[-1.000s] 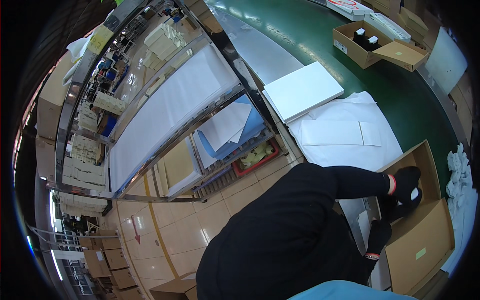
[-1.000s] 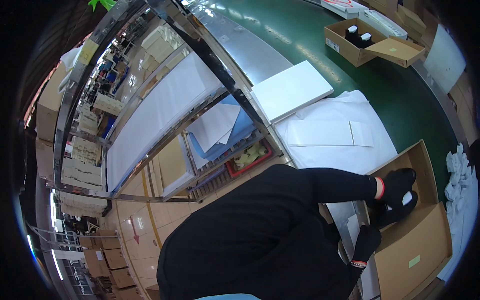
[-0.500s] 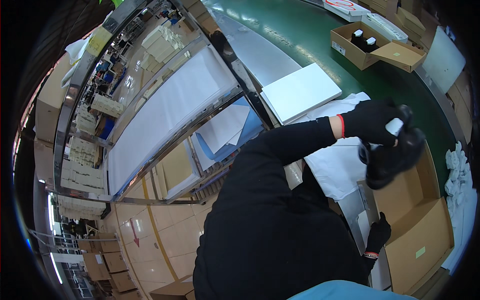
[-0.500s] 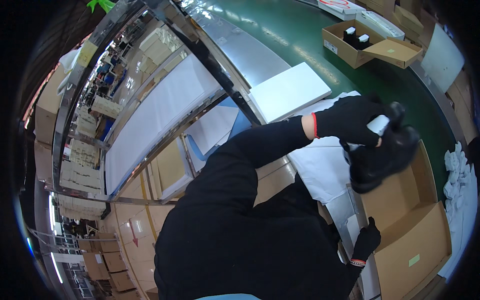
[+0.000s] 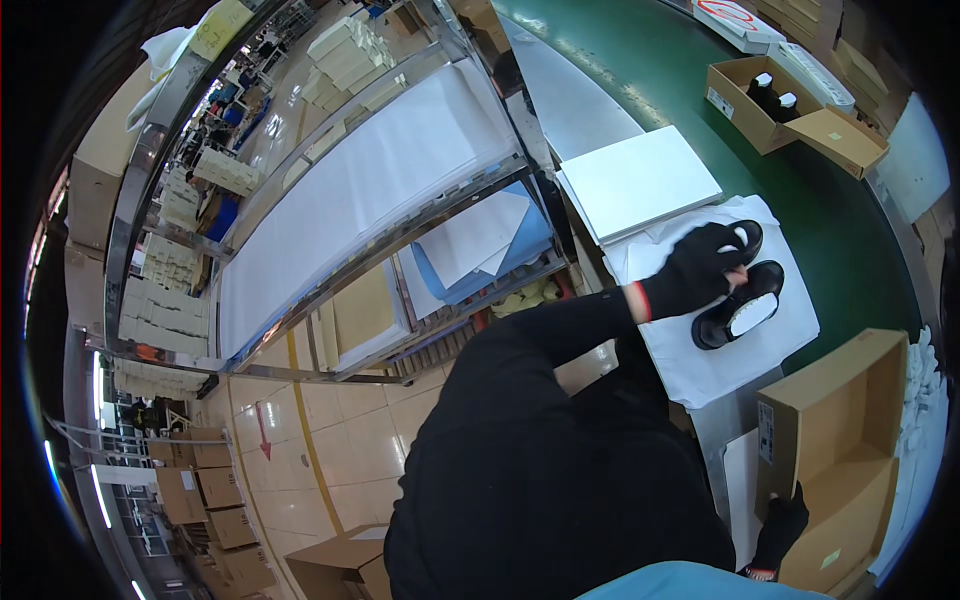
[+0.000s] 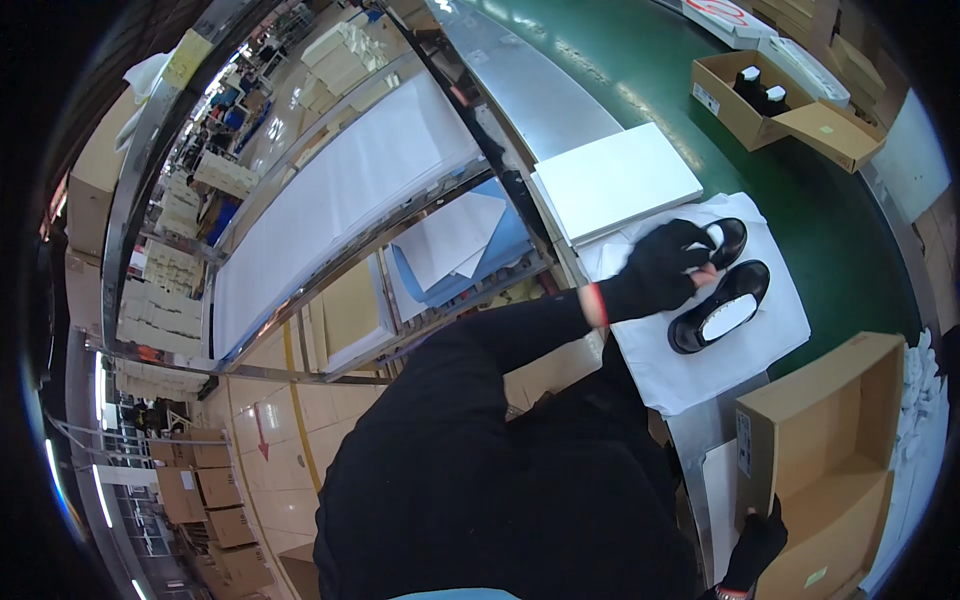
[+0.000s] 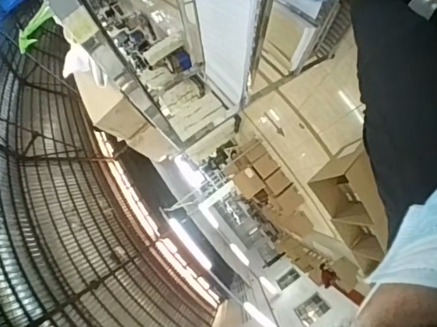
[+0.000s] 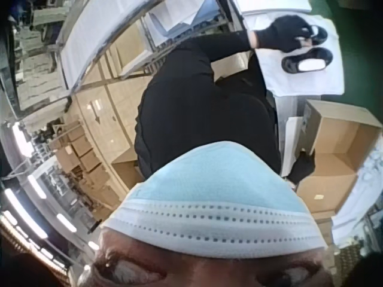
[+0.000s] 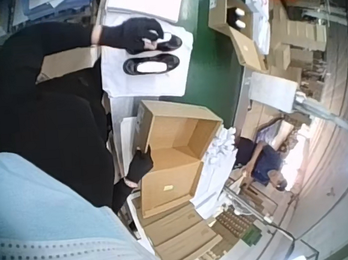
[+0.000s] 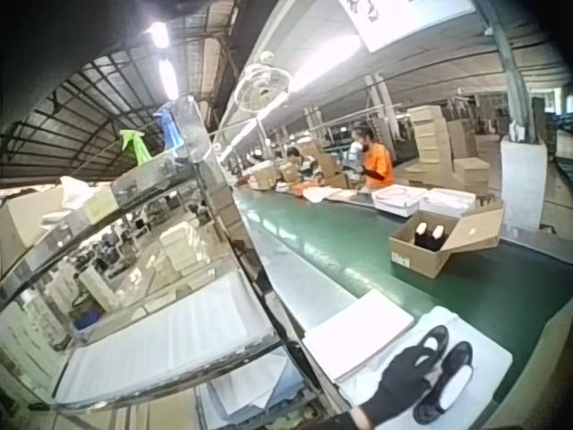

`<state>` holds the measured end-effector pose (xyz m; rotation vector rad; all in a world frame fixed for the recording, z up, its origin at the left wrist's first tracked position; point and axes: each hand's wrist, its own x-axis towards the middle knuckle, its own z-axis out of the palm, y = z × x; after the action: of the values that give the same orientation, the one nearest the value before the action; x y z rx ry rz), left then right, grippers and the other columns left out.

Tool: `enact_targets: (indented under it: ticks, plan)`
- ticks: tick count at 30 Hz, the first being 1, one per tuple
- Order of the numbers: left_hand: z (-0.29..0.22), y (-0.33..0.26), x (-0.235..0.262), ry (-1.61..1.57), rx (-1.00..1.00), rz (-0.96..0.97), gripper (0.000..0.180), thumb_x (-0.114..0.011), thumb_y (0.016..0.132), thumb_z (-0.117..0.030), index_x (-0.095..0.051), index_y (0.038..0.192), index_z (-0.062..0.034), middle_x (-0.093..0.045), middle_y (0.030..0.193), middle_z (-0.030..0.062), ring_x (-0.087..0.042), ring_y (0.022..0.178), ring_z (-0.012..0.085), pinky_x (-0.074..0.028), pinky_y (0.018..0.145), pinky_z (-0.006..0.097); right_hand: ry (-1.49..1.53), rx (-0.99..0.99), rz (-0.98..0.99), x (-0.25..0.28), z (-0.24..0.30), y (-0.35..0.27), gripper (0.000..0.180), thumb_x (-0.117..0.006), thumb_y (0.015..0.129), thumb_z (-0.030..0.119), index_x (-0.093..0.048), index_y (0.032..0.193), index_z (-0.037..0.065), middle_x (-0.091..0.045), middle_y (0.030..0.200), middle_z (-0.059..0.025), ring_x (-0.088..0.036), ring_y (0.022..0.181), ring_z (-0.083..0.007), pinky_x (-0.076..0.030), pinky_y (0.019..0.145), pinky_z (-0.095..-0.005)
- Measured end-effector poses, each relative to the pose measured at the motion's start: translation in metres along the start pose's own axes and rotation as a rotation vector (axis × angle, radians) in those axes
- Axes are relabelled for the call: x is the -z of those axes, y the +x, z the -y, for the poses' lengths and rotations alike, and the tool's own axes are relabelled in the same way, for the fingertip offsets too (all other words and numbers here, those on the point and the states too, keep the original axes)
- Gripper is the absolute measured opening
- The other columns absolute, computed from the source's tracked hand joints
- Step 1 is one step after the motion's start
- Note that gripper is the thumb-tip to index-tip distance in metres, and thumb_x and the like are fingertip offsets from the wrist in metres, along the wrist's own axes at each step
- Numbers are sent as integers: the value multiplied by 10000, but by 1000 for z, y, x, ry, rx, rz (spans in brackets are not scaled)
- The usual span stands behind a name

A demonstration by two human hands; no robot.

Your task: The person packs black shoes into cardboard boxes on a factory line. They place tissue paper into each box, insert the shoes, add crumpled paper for cushioning, and close the boxes. The process is repeated for multiple pairs of shoes.

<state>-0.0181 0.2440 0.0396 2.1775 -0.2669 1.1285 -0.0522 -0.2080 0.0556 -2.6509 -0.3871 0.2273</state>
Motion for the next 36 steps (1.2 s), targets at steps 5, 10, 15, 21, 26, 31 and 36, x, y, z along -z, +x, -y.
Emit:
enact_targets:
  ticks: [5, 10, 15, 21, 26, 31, 36]
  plan:
    - [1, -14, 122, 43, 354, -235, 106, -585, 829, -90, -583, 733, -46, -541, 719, 94, -559, 669, 264, -445, 639, 349, -152, -14, 213, -26, 21, -14, 497, -653, 775, 73, -543, 1251, -19, -657, 994, -262, -645, 906, -398, -499, 789, -416]
    - [30, 9, 236, 448, 304, -541, 328, -486, 980, -259, -562, 752, -36, -506, 614, 56, -504, 552, 181, -402, 549, 307, -137, -55, 283, -65, 34, -14, 456, -628, 825, 96, -537, 1257, -21, -631, 1086, -268, -611, 1018, -406, -476, 850, -418]
    - [95, 18, 321, 921, 314, -737, 468, -478, 972, -335, -553, 600, -62, -526, 501, 96, -512, 478, 267, -365, 489, 402, -12, 1, 244, -77, 16, -13, 441, -605, 856, 116, -527, 1266, -25, -595, 1184, -266, -570, 1106, -406, -450, 919, -406]
    - [190, -37, 385, 988, 1107, 62, 484, -700, 709, -583, -667, 889, -136, -698, 931, 65, -662, 919, 269, -506, 788, 390, -23, 3, 259, -72, 27, -13, 449, -596, 866, 150, -523, 1271, -31, -591, 1197, -261, -558, 1128, -407, -441, 941, -406]
    - [198, -38, 379, 1032, 999, 6, 371, -665, 765, -501, -706, 892, -155, -696, 927, 108, -660, 909, 289, -510, 781, 404, 10, -59, 284, -75, 25, -16, 454, -597, 864, 154, -521, 1265, -44, -589, 1194, -271, -557, 1124, -414, -442, 939, -416]
    - [241, -74, 432, 996, 669, -473, 311, -563, 854, -399, -696, 851, -118, -683, 847, 144, -658, 823, 331, -515, 703, 422, -41, -30, 273, -80, 19, -14, 464, -604, 859, 150, -514, 1262, -61, -582, 1195, -285, -551, 1128, -423, -436, 945, -422]
    - [228, -101, 490, 810, 594, -334, 202, -580, 836, -236, -656, 803, -52, -675, 746, 127, -659, 710, 243, -507, 606, 368, -3, 9, 254, -85, 13, -14, 516, -631, 837, 172, -502, 1273, -71, -596, 1172, -286, -561, 1117, -429, -442, 945, -425]
